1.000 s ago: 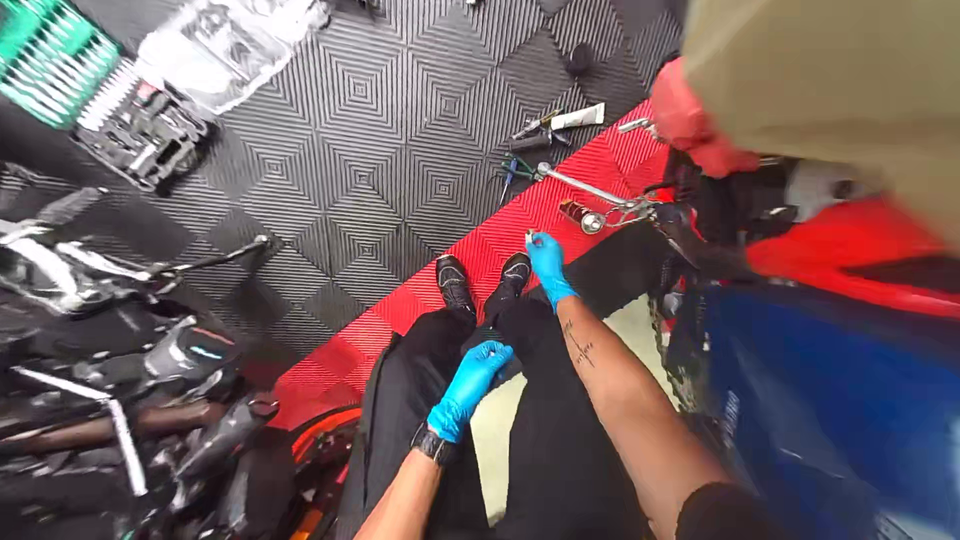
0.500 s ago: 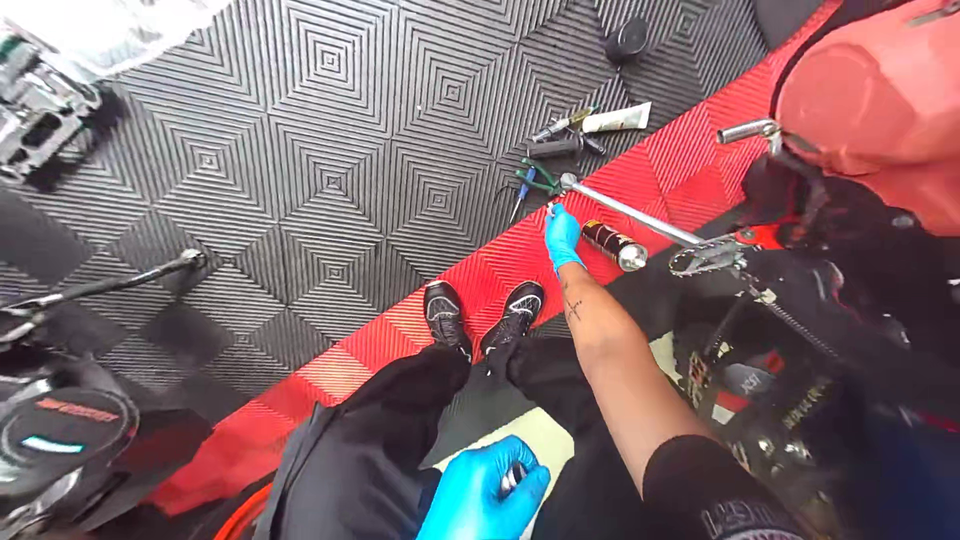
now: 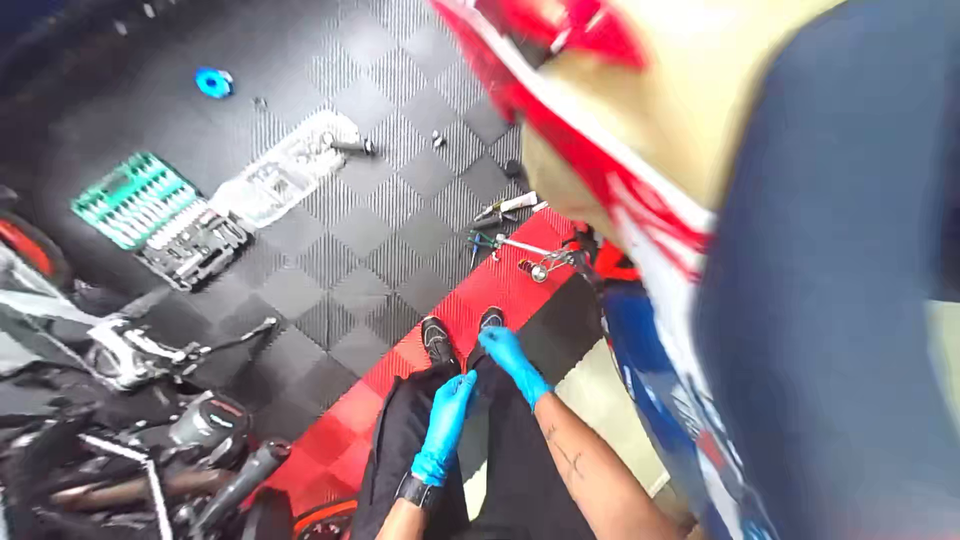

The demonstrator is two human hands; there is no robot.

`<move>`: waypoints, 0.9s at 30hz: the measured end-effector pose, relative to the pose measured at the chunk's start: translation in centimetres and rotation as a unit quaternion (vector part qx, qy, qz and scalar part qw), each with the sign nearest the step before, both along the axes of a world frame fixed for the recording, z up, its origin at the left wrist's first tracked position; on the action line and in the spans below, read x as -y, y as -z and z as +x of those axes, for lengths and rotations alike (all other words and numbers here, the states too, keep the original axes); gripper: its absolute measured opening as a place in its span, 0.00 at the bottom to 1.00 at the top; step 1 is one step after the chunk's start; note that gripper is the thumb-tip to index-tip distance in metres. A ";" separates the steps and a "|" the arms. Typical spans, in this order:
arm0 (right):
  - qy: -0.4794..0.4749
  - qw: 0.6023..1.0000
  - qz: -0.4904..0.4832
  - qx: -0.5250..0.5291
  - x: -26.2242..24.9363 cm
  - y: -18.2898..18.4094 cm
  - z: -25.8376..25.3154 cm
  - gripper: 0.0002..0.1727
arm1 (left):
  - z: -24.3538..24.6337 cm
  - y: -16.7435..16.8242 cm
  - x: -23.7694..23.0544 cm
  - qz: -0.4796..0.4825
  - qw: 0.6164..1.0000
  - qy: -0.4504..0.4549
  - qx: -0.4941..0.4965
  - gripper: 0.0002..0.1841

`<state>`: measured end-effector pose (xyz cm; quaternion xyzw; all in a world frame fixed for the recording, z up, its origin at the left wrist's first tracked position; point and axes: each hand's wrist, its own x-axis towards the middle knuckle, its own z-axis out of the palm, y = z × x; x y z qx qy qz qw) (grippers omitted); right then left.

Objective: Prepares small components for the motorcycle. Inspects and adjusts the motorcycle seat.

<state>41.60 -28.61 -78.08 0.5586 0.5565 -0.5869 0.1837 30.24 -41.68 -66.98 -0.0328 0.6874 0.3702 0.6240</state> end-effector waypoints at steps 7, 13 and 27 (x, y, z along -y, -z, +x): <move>0.059 0.994 0.016 -0.088 -0.8 -22.1 4.3 0.18 | -3.8 -16.0 -5.8 0.056 0.987 0.117 -0.095 0.19; 0.196 0.929 0.091 -0.300 -10.8 -39.4 9.1 0.14 | -3.9 -24.2 -15.0 0.124 0.966 0.180 -0.141 0.19; 0.294 0.764 0.011 -0.574 -40.4 -41.3 9.2 0.26 | 2.3 -34.3 -42.9 0.221 0.946 0.211 -0.112 0.22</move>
